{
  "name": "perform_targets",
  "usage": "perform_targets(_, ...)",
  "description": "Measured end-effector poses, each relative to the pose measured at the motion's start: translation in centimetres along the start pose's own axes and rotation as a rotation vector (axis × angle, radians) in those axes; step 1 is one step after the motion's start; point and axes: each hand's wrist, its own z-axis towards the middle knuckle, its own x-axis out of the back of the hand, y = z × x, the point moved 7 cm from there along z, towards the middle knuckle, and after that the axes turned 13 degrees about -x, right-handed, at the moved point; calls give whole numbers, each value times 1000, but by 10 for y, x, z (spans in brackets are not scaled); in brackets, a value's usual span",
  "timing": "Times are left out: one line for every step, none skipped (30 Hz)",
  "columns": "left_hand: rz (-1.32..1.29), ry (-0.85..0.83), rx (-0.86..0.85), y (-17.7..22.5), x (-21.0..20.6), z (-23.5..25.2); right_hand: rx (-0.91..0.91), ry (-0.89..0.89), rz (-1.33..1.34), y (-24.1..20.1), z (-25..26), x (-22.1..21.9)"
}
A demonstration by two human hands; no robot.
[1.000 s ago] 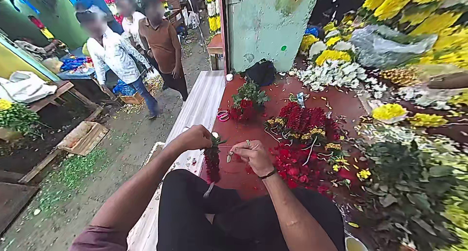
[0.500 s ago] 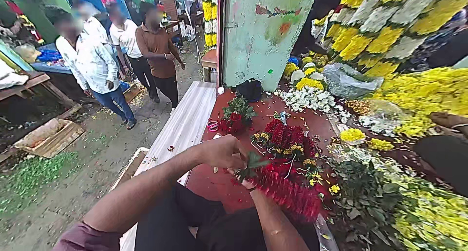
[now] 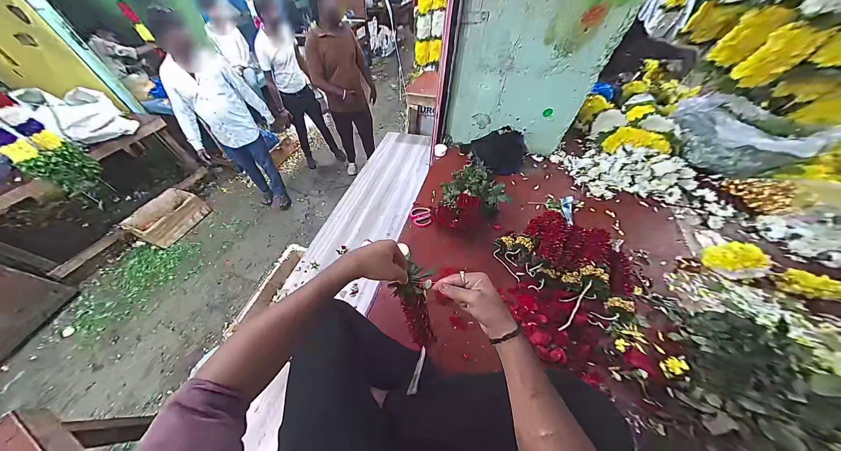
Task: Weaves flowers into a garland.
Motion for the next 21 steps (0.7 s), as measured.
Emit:
perform_targets(-31, -8, 3, 0, -3, -3, 5, -14, -82, -1, -2, 2)
perform_targets(-57, -12, 12, -1, -4, -4, 15, -43, -138, -3, -4, 4)
perform_targets(-64, -12, 26, -3, -5, -4, 30, -72, -171, -5, -6, 5)
perform_targets(-64, -7, 38, -7, -6, -2, 39, -100, -191, -6, -8, 5)
perform_targets(-63, 2, 51, -13, -8, 2, 36, -132, -213, -6, -11, 4)
perform_targets(-63, 19, 63, -20, -10, 6, 25, -156, -234, -7, -13, 4)
perform_targets(-62, 38, 75, -28, -11, 11, 3, -163, -266, -6, -15, 5)
perform_targets(-56, 57, 94, -37, -12, 15, -25, -154, -324, -5, -17, 8)
perform_targets(-35, 76, 123, -47, -11, 18, -51, -124, -401, -3, -18, 16)
perform_targets(-4, 99, 143, -58, -11, 19, -78, -79, -474, 1, -24, 30)
perform_targets(29, 128, 140, -69, -12, 20, -105, -27, -538, 5, -33, 49)
perform_targets(45, 153, 135, -78, -12, 17, -142, 20, -577, 10, -46, 72)
perform_targets(45, 182, 132, -87, -11, 13, -184, 69, -595, 18, -60, 98)
perform_targets(38, 209, 140, -95, -10, 6, -245, 121, -612, 28, -77, 124)
perform_targets(43, 228, 158, -104, -11, -1, -317, 172, -636, 43, -95, 150)
perform_targets(39, 240, 187, -110, -14, -9, -380, 217, -651, 60, -113, 172)
perform_targets(22, 254, 209, -114, -18, -16, -425, 254, -647, 78, -131, 190)
perform_targets(-15, 271, 220, -114, -22, -22, -448, 294, -629, 94, -148, 204)
perform_targets(-57, 277, 224, -112, -27, -27, -461, 339, -608, 107, -162, 213)
perform_targets(-102, 279, 223, -108, -33, -30, -464, 387, -585, 118, -173, 218)
perform_targets(-132, 288, 220, -105, -39, -32, -452, 430, -555, 125, -181, 221)
